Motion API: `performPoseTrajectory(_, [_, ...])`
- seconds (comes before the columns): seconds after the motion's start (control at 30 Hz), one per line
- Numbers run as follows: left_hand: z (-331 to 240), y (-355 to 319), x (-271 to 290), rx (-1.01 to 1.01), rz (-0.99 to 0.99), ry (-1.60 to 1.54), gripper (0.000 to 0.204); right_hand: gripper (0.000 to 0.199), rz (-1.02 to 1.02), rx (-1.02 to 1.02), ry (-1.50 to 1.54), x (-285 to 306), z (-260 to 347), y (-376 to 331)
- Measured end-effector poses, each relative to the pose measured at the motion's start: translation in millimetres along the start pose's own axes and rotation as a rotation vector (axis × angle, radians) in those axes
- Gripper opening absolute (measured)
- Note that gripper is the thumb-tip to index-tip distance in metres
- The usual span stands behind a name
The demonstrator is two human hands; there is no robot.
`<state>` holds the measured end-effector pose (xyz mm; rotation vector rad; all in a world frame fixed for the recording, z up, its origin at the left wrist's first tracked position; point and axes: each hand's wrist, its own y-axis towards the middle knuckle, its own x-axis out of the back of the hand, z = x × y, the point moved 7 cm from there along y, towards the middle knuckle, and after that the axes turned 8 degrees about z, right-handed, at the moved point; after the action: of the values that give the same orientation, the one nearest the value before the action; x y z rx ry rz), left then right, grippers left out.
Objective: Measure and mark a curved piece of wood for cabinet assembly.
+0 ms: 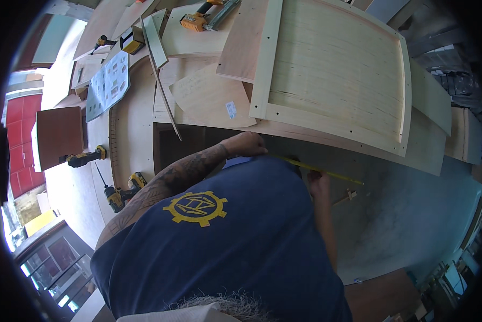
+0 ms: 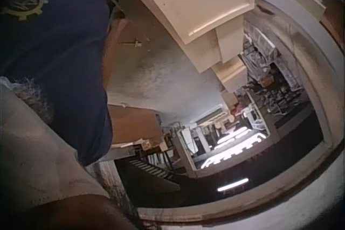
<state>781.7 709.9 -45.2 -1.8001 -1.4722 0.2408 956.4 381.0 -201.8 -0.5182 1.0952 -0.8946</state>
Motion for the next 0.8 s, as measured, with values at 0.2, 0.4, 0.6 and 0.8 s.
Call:
performPoseTrajectory(0.2, [-16.9,30.9,-31.3,-0.125,0.053,0.024,0.043,0.026,0.006,0.094,-0.331,-77.9,-52.4,-8.4])
performPoseTrajectory(0.4, [-21.7,31.2,-33.8,-0.207,0.038,-0.075,0.055,0.027,-0.024,-0.001,-0.087,-131.5,-78.9,-18.9])
performPoseTrajectory(0.6, [-25.7,15.3,-28.8,-0.318,0.099,-0.217,0.052,0.029,-0.065,-0.058,0.117,-156.2,-91.2,-31.3])
performPoseTrajectory(0.8, [75.7,-72.6,41.2,-0.217,-0.013,-0.701,0.047,0.032,-0.205,0.013,0.325,-93.7,-77.7,-29.7])
